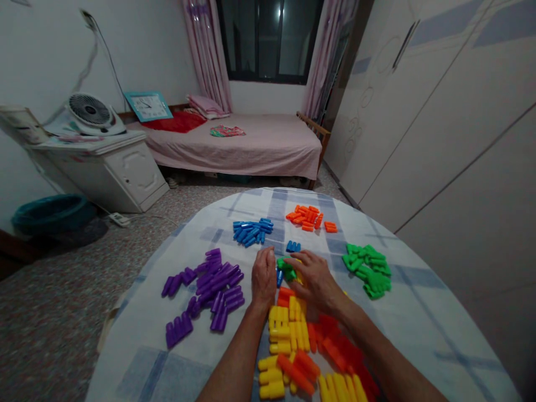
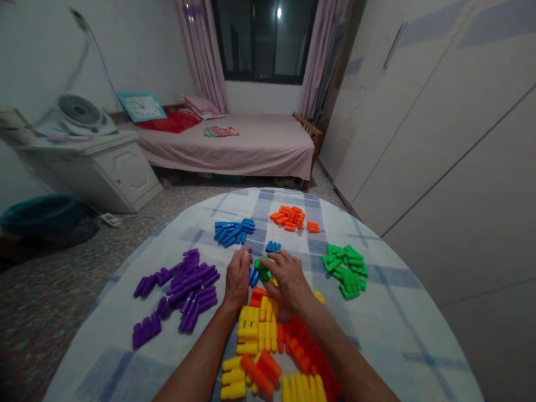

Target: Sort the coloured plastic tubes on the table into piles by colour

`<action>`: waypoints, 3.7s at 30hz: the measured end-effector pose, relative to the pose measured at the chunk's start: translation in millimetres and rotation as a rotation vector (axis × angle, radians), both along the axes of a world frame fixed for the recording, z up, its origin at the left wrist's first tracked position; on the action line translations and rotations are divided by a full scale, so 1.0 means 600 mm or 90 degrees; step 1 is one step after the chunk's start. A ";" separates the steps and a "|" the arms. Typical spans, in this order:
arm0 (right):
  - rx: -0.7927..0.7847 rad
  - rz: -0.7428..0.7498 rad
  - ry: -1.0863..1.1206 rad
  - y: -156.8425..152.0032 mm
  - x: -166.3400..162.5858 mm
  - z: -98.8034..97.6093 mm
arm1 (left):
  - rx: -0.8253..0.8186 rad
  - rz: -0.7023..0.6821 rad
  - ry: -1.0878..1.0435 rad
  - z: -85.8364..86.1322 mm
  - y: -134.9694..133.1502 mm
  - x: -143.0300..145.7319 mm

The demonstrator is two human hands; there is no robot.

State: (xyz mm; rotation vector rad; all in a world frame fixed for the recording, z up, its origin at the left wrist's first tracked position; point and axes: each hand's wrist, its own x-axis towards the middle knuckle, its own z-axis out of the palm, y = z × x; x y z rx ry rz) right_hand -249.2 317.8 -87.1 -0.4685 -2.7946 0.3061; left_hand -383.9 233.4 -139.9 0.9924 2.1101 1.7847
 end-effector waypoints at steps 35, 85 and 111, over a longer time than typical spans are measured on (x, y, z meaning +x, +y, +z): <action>0.039 -0.319 0.184 0.136 0.089 0.001 | 0.001 -0.006 0.009 0.001 0.003 -0.002; -0.172 -0.737 0.528 0.109 0.210 -0.092 | -0.450 0.037 0.424 0.100 0.002 0.013; -0.196 -0.738 0.505 0.100 0.209 -0.084 | -0.422 -0.075 0.531 0.101 0.106 -0.089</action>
